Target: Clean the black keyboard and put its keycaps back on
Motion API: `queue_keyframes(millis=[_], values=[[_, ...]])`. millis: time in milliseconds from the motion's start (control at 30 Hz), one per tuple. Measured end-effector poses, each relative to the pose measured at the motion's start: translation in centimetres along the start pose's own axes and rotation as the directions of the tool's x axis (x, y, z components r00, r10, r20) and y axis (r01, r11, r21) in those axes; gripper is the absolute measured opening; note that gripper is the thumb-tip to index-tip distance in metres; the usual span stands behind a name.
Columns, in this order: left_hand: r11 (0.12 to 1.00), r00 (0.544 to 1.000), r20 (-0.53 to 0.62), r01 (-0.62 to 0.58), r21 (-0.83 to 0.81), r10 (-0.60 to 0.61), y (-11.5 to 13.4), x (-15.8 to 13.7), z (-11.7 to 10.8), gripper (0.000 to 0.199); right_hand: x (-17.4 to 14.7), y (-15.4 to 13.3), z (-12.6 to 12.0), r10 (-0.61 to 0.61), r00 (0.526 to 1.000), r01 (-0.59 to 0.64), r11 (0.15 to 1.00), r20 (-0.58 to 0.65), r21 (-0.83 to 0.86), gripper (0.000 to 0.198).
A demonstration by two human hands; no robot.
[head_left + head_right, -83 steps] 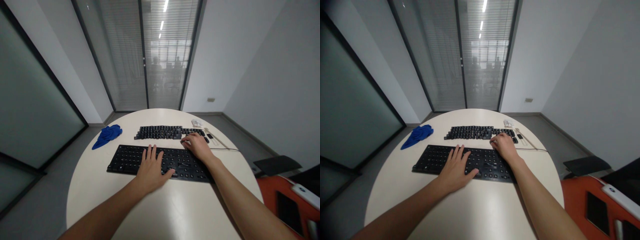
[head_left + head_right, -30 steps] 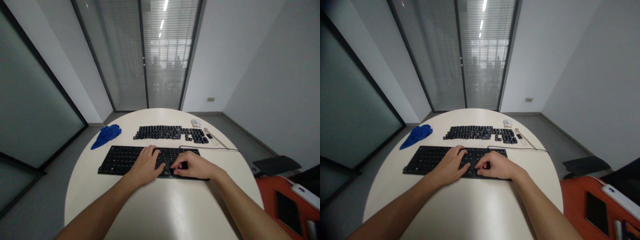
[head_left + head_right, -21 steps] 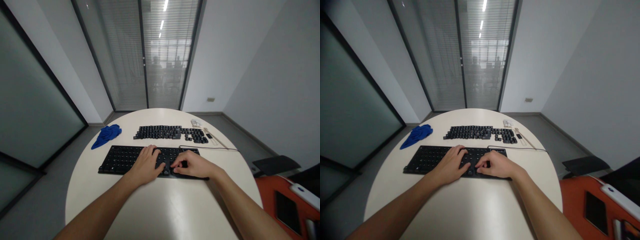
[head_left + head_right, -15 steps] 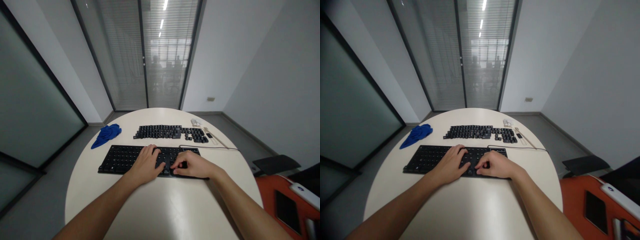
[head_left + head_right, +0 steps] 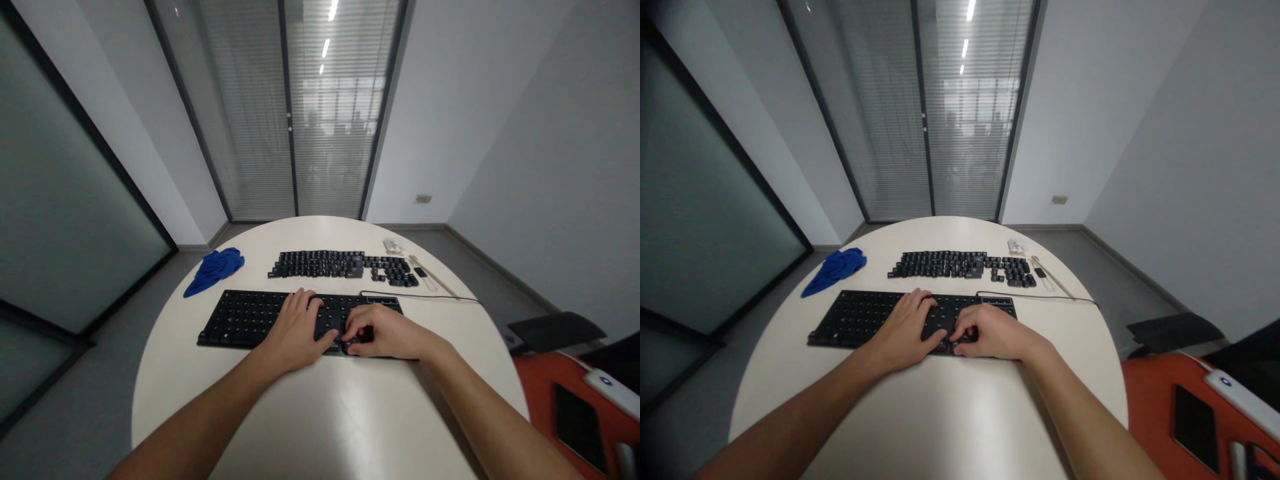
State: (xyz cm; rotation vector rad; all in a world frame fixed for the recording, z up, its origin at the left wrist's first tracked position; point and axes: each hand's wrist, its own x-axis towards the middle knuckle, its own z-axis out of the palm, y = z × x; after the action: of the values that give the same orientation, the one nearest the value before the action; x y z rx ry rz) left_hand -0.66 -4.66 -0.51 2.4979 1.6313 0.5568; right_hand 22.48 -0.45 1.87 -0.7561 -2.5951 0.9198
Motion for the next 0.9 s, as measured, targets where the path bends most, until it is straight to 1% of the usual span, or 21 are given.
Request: queue_keyframes(millis=[67, 133, 267, 367, 533, 667, 900], values=[[1.0, 1.0, 0.019, 0.024, -0.003, -0.024, 0.1, -0.1, 0.3, 0.059, 0.0, 0.1, -0.1, 0.01, 1.0, -0.01, 1.0, 0.0, 0.016, 0.018], [0.999, 0.998, 0.045, 0.034, -0.004, -0.034, 0.2, -0.2, 0.6, 0.07, -0.1, 0.2, -0.1, 0.048, 0.999, -0.048, 0.998, -0.001, 0.05, 0.023], [0.999, 0.995, 0.089, 0.048, 0.006, -0.048, 0.6, -0.2, 1.1, 0.081, -0.3, 0.3, -0.2, 0.1, 0.995, -0.099, 0.987, 0.0, 0.127, 0.031], [0.998, 0.994, 0.094, 0.063, 0.011, -0.063, 0.9, -0.2, 1.3, 0.083, -0.4, 0.4, -0.2, 0.091, 0.996, -0.091, 0.989, 0.002, 0.117, 0.031], [0.997, 0.992, 0.094, 0.078, 0.002, -0.078, 1.1, -0.1, 1.5, 0.083, -0.3, 0.6, -0.1, 0.101, 0.995, -0.103, 0.987, 0.02, 0.128, 0.037], [0.996, 0.99, 0.102, 0.094, -0.002, -0.093, 1.2, 0.1, 1.5, 0.084, -0.3, 0.9, -0.1, 0.119, 0.992, -0.122, 0.982, 0.031, 0.142, 0.034], [0.992, 0.979, 0.162, 0.121, 0.029, -0.124, 2.4, 0.5, 1.0, 0.087, -1.0, 1.4, -0.4, 0.143, 0.989, -0.148, 0.973, 0.043, 0.176, 0.037]])
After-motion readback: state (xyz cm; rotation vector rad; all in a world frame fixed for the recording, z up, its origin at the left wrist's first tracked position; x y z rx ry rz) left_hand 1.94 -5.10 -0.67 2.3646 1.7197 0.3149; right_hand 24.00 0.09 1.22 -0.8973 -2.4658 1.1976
